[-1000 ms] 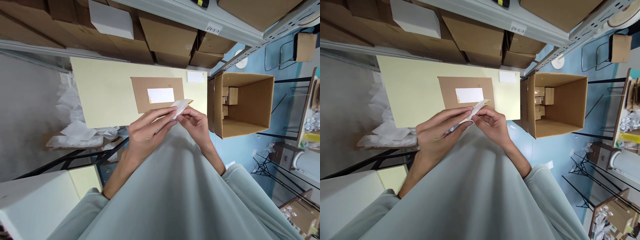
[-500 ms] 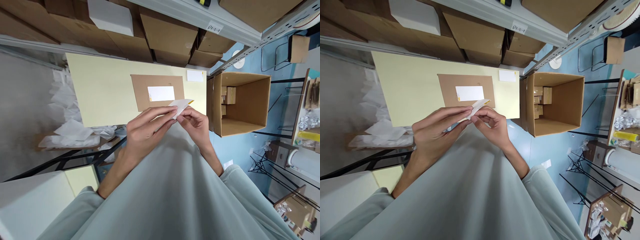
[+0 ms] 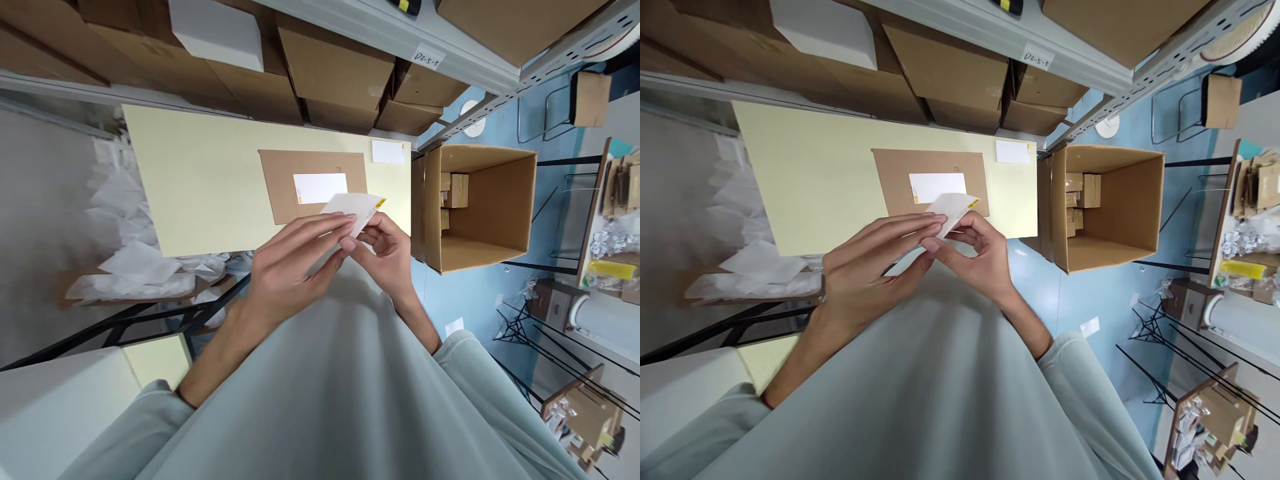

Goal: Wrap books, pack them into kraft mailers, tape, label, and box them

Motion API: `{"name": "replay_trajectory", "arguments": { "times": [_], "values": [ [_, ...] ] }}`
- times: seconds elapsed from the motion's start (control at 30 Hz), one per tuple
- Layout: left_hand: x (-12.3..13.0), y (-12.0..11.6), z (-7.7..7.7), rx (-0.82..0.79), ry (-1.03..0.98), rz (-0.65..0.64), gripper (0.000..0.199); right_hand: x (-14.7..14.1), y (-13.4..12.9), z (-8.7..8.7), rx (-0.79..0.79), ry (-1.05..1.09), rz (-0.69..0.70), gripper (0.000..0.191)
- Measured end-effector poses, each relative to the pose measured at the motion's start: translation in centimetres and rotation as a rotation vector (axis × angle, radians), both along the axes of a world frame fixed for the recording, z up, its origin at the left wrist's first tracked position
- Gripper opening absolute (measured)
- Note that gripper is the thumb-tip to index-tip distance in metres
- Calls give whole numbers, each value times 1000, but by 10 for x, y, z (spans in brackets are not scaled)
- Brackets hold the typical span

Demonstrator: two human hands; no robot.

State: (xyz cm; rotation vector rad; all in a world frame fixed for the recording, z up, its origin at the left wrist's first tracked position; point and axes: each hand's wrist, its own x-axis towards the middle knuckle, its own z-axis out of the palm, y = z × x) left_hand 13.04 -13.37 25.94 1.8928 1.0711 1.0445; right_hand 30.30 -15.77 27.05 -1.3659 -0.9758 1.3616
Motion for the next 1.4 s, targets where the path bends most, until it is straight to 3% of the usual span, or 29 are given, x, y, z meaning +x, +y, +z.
{"name": "replay_trajectory", "arguments": {
  "times": [0.23, 0.43, 0.67, 0.93, 1.07, 1.13, 1.23, 1.33, 1.4],
  "values": [
    [2, 0, -3, 91, 37, -29, 44, 2, 3, -2, -9, 20, -54, 40],
    [1, 3, -7, 102, 49, -37, 43, 12, 2, -8, -3, 26, 2, 38],
    [5, 6, -11, 125, 59, -41, 39, 11, 8, -6, -73, 55, -42, 44],
    [9, 9, -33, 129, 11, -23, 33, 12, 13, -4, -89, 23, -81, 44],
    [6, 13, -31, 150, -11, 48, 35, 15, 13, -6, -84, 15, -72, 44],
    [2, 17, -28, 157, -24, 131, 52, 18, 13, -6, -79, 1, -84, 43],
    [-8, 24, -26, -111, -185, 190, 80, 25, 16, -6, -55, 1, -141, 40],
    [-20, 34, -28, -526, -421, 80, 63, 33, 20, -5, -45, 6, -193, 37],
    [-26, 39, -26, -705, -498, 21, 45, 37, 22, -5, -57, -11, -201, 34]
  ]
}}
